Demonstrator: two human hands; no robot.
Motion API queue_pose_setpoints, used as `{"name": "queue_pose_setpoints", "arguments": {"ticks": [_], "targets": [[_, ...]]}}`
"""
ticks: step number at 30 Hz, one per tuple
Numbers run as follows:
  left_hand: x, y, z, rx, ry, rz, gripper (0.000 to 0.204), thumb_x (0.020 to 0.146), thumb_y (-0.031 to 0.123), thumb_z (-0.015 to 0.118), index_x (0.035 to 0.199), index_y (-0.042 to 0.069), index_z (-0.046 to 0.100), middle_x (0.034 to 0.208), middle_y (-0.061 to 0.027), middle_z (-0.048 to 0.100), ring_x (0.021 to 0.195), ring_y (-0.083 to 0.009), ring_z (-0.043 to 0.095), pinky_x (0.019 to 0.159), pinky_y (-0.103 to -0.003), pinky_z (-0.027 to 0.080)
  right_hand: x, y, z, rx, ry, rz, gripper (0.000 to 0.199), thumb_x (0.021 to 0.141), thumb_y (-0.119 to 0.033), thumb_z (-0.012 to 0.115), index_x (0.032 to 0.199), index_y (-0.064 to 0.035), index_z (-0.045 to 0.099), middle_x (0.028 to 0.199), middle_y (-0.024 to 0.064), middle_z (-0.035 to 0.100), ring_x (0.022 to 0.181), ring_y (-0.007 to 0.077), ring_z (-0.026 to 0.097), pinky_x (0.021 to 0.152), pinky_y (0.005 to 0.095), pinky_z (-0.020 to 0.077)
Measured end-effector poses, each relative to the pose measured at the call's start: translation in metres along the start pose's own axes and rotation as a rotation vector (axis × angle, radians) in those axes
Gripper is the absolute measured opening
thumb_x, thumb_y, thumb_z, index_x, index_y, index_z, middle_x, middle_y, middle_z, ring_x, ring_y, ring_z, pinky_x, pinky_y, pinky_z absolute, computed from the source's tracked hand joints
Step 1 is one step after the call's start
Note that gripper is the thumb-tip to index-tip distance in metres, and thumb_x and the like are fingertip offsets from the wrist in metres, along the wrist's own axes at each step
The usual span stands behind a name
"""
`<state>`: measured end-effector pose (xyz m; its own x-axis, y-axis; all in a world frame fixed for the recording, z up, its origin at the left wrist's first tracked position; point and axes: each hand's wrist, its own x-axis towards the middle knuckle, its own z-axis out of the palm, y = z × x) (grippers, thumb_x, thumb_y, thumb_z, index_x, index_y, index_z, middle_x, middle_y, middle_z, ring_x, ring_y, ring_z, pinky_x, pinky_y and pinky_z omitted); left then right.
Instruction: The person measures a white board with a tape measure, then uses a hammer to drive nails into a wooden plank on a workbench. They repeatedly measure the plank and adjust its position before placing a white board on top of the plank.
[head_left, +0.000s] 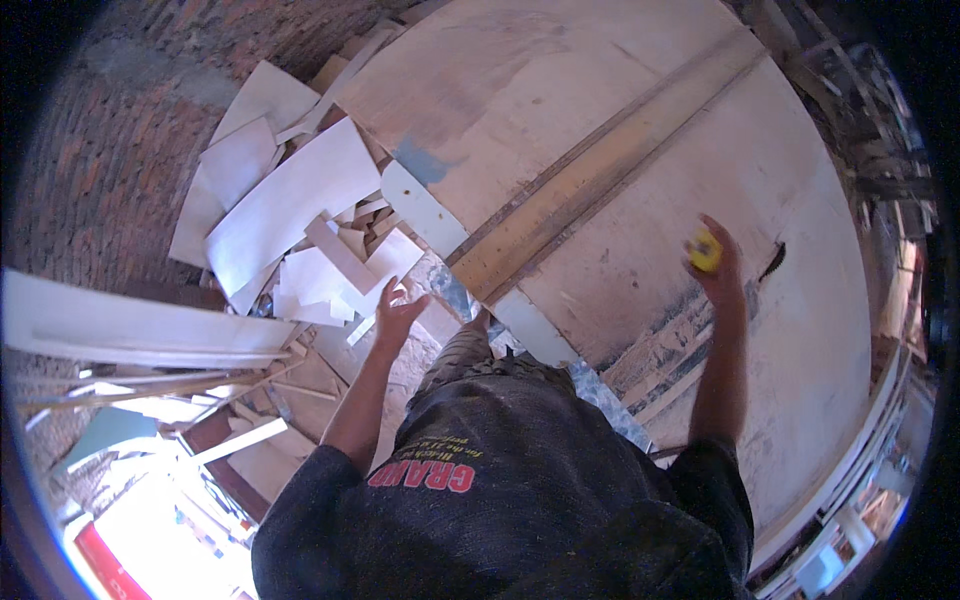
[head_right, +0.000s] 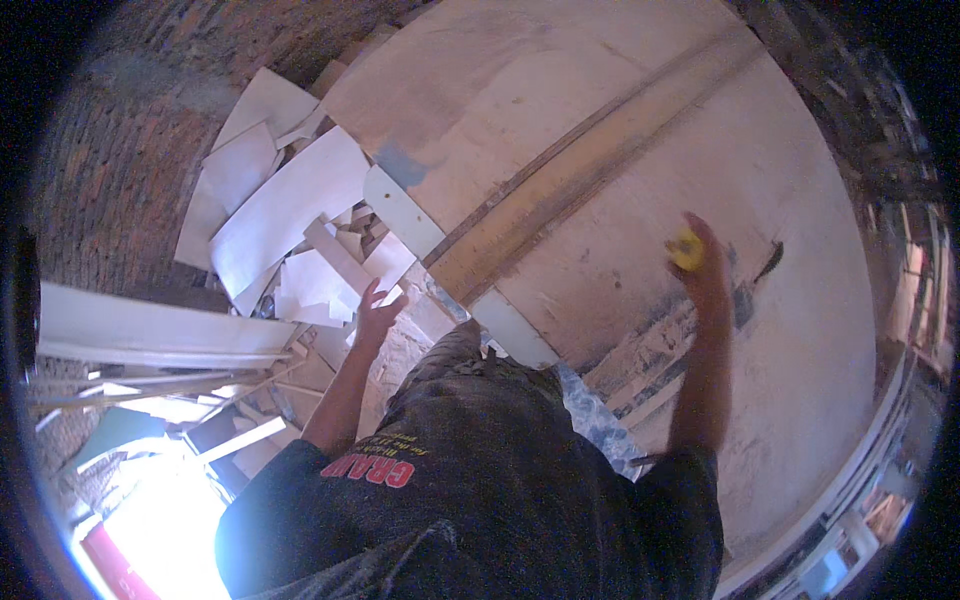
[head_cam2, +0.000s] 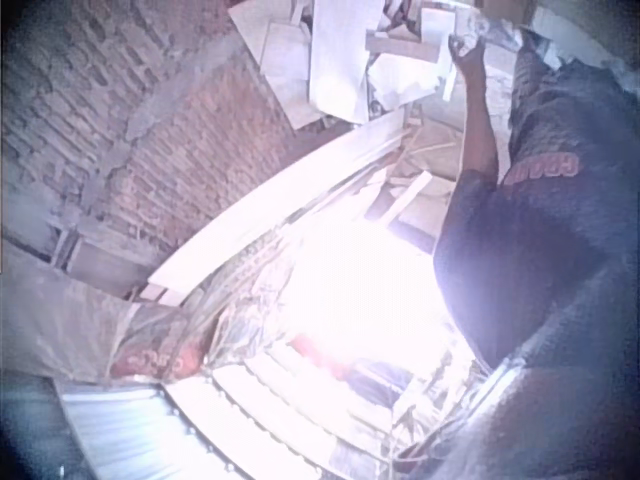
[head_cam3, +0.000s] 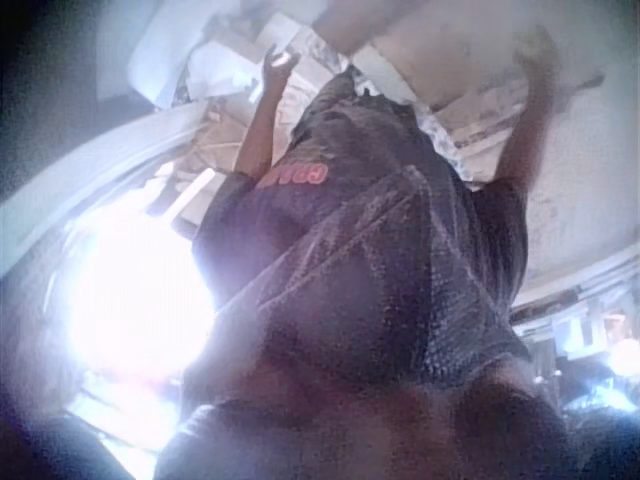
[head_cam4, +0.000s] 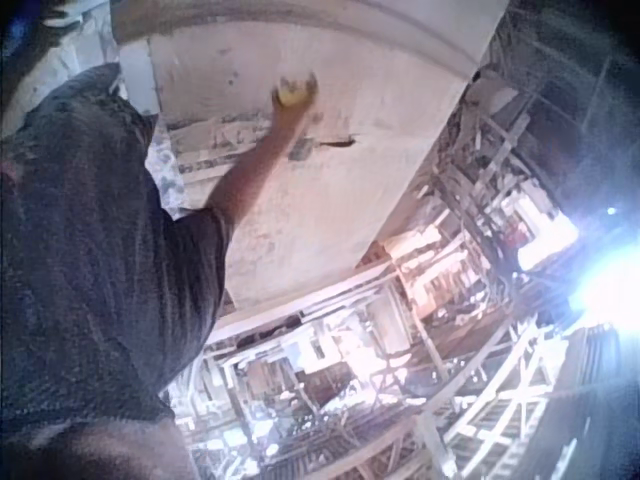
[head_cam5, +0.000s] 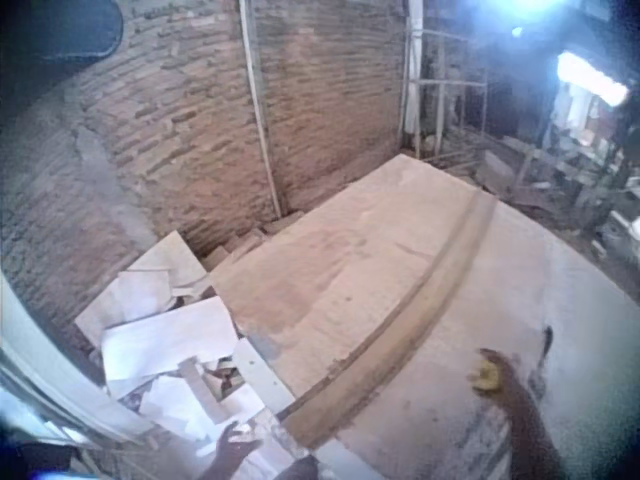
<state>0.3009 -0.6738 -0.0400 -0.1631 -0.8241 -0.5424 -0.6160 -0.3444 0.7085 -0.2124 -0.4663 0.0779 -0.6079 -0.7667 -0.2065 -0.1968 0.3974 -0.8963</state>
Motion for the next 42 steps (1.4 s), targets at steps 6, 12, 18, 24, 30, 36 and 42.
{"name": "queue_pose_setpoints", "arguments": {"ticks": [6, 12, 18, 24, 30, 36, 42], "targets": [[0.028, 0.0, -0.052, -0.056, 0.1, 0.078, 0.063, 0.077, 0.028, 0.074, 0.128, 0.006, 0.046, 0.119, -0.0137, 0.053, 0.085, -0.0197, 0.061, 0.062, -0.031, 0.05, 0.103, -0.084, 0.224, 1.219, -0.404, 0.489, 0.029, 0.085, -0.02, 0.059, 0.11, -0.0069, 0.05, 0.099, 0.016, 0.055, 0.092, 0.0312, 0.058, 0.08, 0.0472, 0.0505], [0.012, 0.075, -0.057, -0.021, 0.084, 0.278, 0.053, 0.077, 0.018, 0.073, 0.121, -0.002, 0.051, 0.118, -0.0137, 0.05, 0.106, -0.0238, 0.053, 0.085, -0.038, 0.048, 0.174, -0.079, 0.367, 0.497, -0.054, 0.221, 0.038, 0.08, -0.021, 0.067, 0.111, -0.0076, 0.049, 0.106, 0.0136, 0.052, 0.1, 0.0289, 0.054, 0.085, 0.0489, 0.0465], [-0.003, 0.107, -0.014, 0.246, 0.161, 0.835, 0.05, 0.073, 0.012, 0.073, 0.116, -0.004, 0.053, 0.119, -0.0196, 0.052, 0.112, -0.0353, 0.049, 0.094, -0.044, 0.041, 0.139, -0.09, 0.326, 0.333, 0.326, 0.067, 0.045, 0.08, -0.024, 0.068, 0.117, -0.002, 0.054, 0.112, 0.0136, 0.059, 0.101, 0.0212, 0.056, 0.087, 0.0345, 0.0455], [-0.011, 0.131, 0.047, 0.348, 0.122, 0.98, 0.058, 0.077, 0.021, 0.072, 0.125, -0.002, 0.048, 0.127, -0.0207, 0.048, 0.119, -0.0369, 0.043, 0.101, -0.047, 0.033, -0.04, 0.029, 0.136, 0.346, 0.524, 0.053, 0.035, 0.08, -0.004, 0.057, 0.115, -0.0022, 0.055, 0.098, 0.007, 0.062, 0.089, 0.0167, 0.057, 0.081, 0.0308, 0.0461], [-0.003, 0.13, 0.075, 0.397, 0.181, 0.889, 0.088, 0.068, 0.034, 0.079, 0.134, -0.004, 0.035, 0.13, -0.024, 0.041, 0.124, -0.0393, 0.036, 0.104, -0.047, 0.031, -0.32, 0.246, -0.054, -0.211, 1.226, 0.369, 0.042, 0.075, -0.022, 0.068, 0.104, 0.005, 0.054, 0.107, 0.0156, 0.058, 0.097, 0.026, 0.056, 0.085, 0.0373, 0.0448], [-0.037, 0.143, 0.091, 0.6, 0.208, 0.713, 0.111, 0.058, 0.05, 0.08, 0.138, -0.004, 0.026, 0.136, -0.0251, 0.035, 0.13, -0.0378, 0.03, 0.107, -0.048, 0.025, -0.43, 0.332, -0.075, -0.319, 0.945, 0.984, 0.063, 0.07, -0.039, 0.076, 0.109, 0.0049, 0.054, 0.094, 0.0192, 0.062, 0.077, 0.0255, 0.061, 0.062, 0.0365, 0.0516], [-0.034, 0.14, 0.109, 0.768, 0.162, 0.725, 0.126, 0.054, 0.065, 0.074, 0.143, 0.0, 0.012, 0.143, -0.0207, 0.027, 0.135, -0.0319, 0.023, 0.112, -0.053, 0.009, -0.417, 0.307, -0.1, 0.571, 1.046, 0.949, 0.024, 0.072, -0.009, 0.065, 0.091, 0.0029, 0.056, 0.077, 0.0093, 0.057, 0.054, 0.0177, 0.052, 0.043, 0.0304, 0.0429]]}}
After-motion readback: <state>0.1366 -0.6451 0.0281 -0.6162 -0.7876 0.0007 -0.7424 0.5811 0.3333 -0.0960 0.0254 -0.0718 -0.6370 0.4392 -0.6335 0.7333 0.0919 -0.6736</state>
